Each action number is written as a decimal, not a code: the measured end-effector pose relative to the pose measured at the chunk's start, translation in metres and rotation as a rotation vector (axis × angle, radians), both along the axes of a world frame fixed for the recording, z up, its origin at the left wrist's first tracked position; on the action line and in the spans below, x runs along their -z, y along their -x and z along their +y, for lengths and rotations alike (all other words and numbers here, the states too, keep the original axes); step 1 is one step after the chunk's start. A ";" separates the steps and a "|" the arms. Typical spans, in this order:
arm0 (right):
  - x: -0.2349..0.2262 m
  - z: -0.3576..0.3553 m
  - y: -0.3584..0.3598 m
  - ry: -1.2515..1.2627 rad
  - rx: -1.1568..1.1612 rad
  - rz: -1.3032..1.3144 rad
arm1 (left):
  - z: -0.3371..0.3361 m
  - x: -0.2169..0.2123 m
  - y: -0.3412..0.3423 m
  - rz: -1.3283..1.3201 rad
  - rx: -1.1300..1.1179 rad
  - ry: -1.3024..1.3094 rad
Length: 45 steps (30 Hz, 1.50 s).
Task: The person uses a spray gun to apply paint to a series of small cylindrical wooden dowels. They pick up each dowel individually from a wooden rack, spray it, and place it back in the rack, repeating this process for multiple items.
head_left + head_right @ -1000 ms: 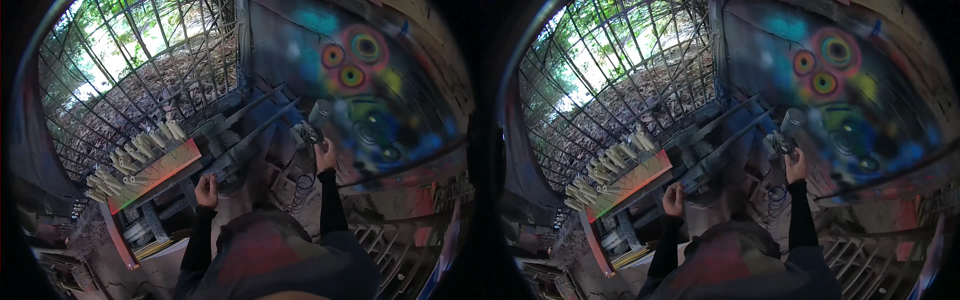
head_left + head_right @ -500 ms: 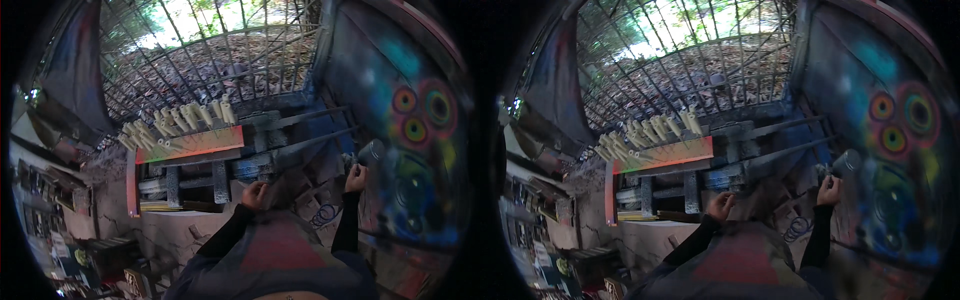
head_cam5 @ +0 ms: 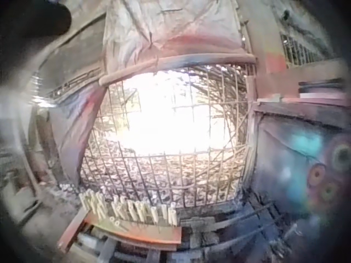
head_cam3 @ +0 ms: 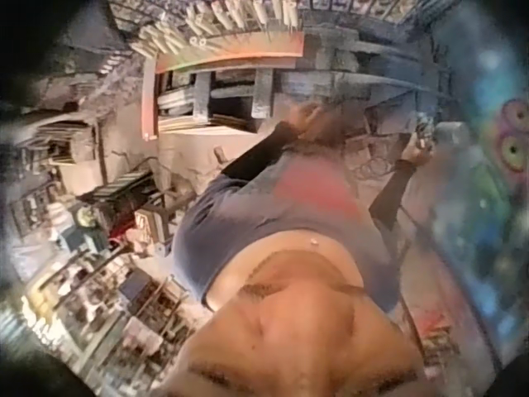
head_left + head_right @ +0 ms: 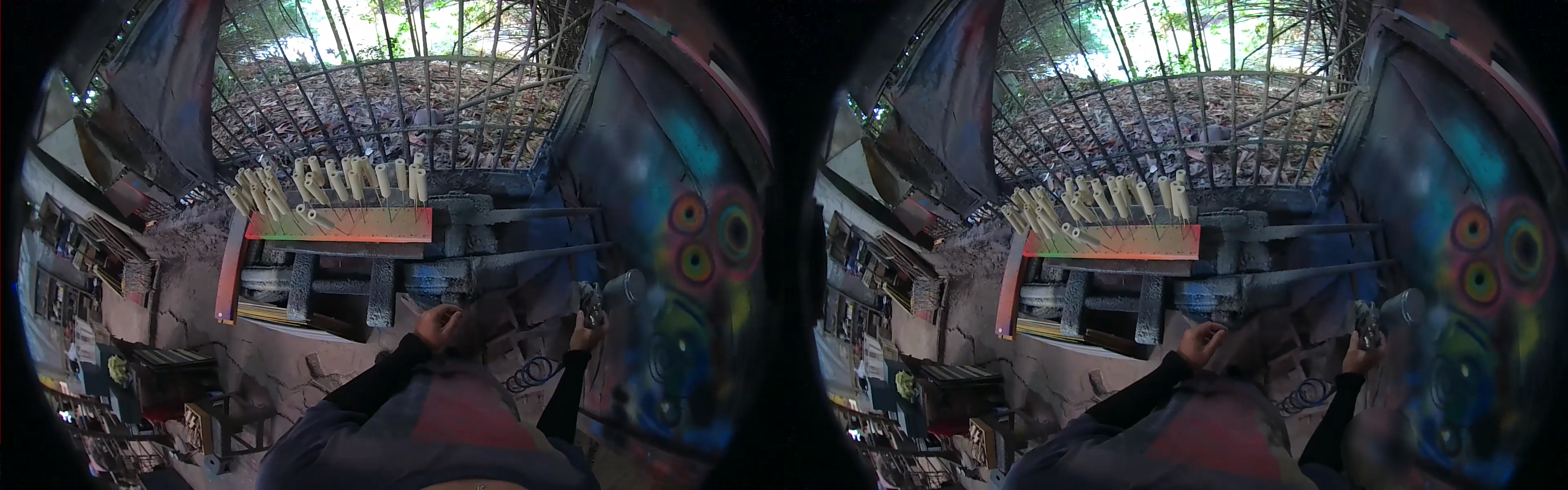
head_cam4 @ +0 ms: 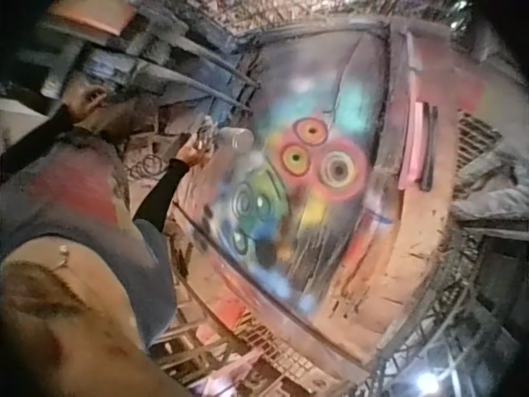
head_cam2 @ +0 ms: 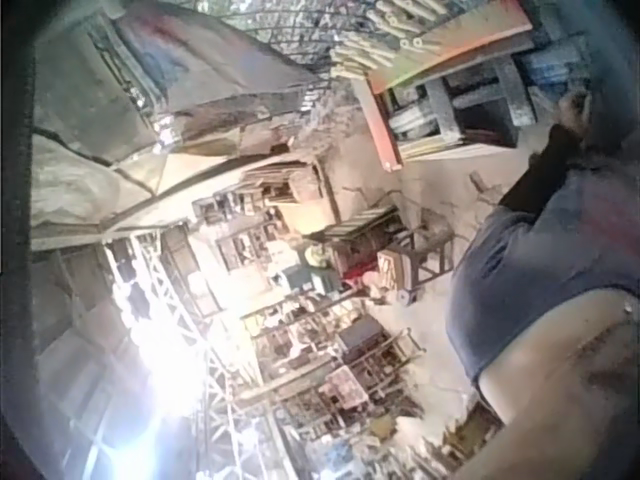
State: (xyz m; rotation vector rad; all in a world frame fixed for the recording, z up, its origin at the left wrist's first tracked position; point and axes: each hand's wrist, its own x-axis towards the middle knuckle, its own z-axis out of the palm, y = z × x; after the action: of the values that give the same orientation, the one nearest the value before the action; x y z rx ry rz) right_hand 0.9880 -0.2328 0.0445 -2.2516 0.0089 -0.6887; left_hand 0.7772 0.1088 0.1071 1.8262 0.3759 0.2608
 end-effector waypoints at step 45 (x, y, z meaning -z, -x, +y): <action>-0.228 0.113 0.115 -0.582 -0.698 0.468 | -0.062 -0.138 -0.061 -0.001 0.758 -0.100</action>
State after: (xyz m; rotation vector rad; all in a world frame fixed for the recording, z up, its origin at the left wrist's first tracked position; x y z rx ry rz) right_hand 0.8735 -0.1200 0.2723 -1.6345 -0.2949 0.2051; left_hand 0.8381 0.0471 0.2453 1.9313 -0.3455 -0.2507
